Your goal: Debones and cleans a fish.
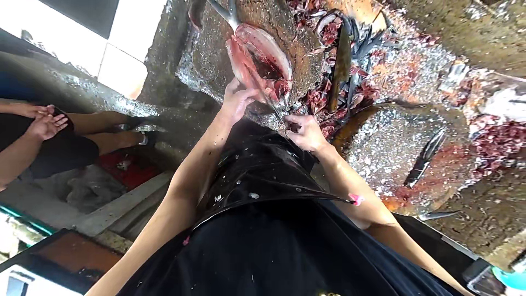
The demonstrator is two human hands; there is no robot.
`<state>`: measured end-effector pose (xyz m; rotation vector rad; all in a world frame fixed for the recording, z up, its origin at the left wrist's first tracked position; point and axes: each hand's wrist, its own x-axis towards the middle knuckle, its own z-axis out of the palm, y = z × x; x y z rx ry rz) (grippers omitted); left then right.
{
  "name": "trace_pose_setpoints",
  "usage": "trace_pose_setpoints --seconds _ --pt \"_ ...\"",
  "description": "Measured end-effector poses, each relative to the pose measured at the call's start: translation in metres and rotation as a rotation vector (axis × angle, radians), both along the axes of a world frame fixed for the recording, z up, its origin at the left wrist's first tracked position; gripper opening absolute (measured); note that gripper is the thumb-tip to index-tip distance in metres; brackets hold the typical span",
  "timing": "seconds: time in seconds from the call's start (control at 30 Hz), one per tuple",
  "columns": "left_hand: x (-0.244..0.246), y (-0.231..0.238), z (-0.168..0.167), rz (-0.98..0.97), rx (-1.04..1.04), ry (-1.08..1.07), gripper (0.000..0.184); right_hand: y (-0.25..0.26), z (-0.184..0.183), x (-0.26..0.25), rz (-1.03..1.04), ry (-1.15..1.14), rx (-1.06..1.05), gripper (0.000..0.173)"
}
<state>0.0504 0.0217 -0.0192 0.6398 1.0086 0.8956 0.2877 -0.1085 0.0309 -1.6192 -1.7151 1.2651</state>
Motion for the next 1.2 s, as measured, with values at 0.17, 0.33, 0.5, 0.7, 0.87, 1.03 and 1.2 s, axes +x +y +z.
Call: trace_pose_setpoints --seconds 0.17,0.33,0.5,0.7,0.87,1.03,1.2 --pt "0.003 0.005 -0.007 0.009 0.010 -0.073 0.052 -0.009 -0.020 -0.001 -0.200 0.935 -0.311 0.022" --pt "0.002 0.000 -0.028 0.055 -0.006 0.013 0.052 -0.004 0.021 0.018 -0.092 1.118 0.032 0.024" --pt "0.005 0.000 -0.012 0.068 -0.191 -0.094 0.040 0.012 -0.013 0.073 -0.493 -0.324 0.135 0.036" --pt "0.008 0.010 0.001 0.092 -0.184 -0.053 0.033 -0.033 0.012 0.047 -0.315 -0.586 -0.090 0.043" --pt "0.010 0.009 -0.008 0.046 -0.086 -0.012 0.030 -0.006 0.024 -0.006 -0.172 0.193 0.070 0.020" --pt "0.003 0.008 -0.011 0.005 -0.012 -0.001 0.031 0.042 -0.010 -0.051 -0.308 0.428 -0.112 0.014" --pt "-0.004 0.011 -0.015 0.014 0.011 0.069 0.027 0.027 0.012 -0.059 -0.167 0.523 -0.029 0.020"
